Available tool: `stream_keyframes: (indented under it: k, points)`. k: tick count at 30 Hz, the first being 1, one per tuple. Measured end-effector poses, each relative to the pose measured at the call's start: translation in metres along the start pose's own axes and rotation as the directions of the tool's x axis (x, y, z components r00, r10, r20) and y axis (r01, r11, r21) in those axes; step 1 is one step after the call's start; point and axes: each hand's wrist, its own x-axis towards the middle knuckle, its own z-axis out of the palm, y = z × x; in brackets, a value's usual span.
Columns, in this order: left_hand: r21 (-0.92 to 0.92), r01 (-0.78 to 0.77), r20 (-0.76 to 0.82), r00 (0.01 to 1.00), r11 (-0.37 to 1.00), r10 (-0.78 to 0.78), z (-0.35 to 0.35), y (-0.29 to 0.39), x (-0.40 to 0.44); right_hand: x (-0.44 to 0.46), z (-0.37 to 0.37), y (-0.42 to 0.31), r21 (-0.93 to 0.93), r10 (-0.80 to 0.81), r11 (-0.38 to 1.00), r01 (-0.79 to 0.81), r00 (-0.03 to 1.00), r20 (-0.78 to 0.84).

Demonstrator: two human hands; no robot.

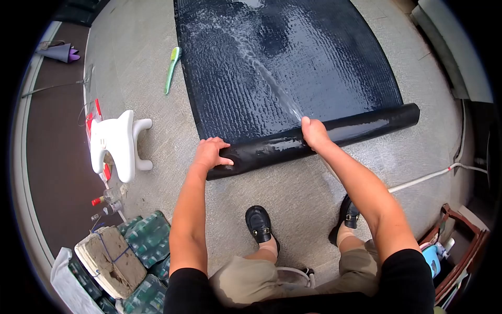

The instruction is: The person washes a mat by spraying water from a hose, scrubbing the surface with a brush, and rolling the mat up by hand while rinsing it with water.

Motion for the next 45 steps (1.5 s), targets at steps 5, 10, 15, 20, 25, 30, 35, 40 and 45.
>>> stream_keyframes:
  k: [5, 10, 15, 20, 25, 30, 35, 40, 45]
  points:
    - [0.271, -0.135, -0.183, 0.965, 0.953, 0.189, 0.015, 0.062, -0.028, 0.008, 0.015, 0.021, -0.022, -0.059, 0.998, 0.058, 0.995, -0.080]
    - [0.177, 0.026, -0.119, 0.993, 0.984, -0.005, 0.061, 0.139, -0.034, 0.008, 0.016, 0.021, 0.046, -0.148, 0.987, 0.156, 0.979, -0.141]
    - [0.335, -0.044, -0.192, 0.975, 0.941, 0.114, 0.072, 0.102, -0.011, 0.015, -0.013, 0.022, 0.100, -0.297, 0.946, 0.308, 0.949, -0.108]
    - [0.239, -0.079, -0.190, 0.974, 0.968, 0.127, 0.045, 0.096, 0.003, 0.009, -0.113, 0.065, -0.440, -0.695, 0.618, 0.652, 0.714, 0.084]
    - [0.038, -0.121, -0.063, 0.990, 0.992, 0.123, 0.012, 0.081, 0.027, -0.009, -0.165, 0.097, -0.920, -0.459, 0.250, 0.303, 0.873, 0.163]
    - [0.124, -0.072, -0.001, 0.997, 0.990, 0.073, -0.003, 0.091, 0.033, 0.025, -0.170, 0.074, -0.939, -0.492, 0.110, 0.326, 0.839, 0.233]
    - [0.112, 0.009, -0.001, 1.000, 0.994, -0.009, -0.003, 0.107, 0.015, 0.035, -0.163, 0.129, -0.804, -0.702, 0.299, 0.513, 0.689, 0.179]
    - [0.151, -0.061, -0.217, 0.972, 0.987, 0.093, 0.010, 0.115, -0.017, 0.011, -0.161, 0.147, -0.803, -0.798, 0.301, 0.514, 0.597, 0.083]
    - [0.152, -0.034, -0.311, 0.947, 0.988, 0.080, -0.001, 0.135, -0.054, -0.028, -0.174, 0.151, -0.816, -0.898, 0.231, 0.530, 0.439, 0.031]
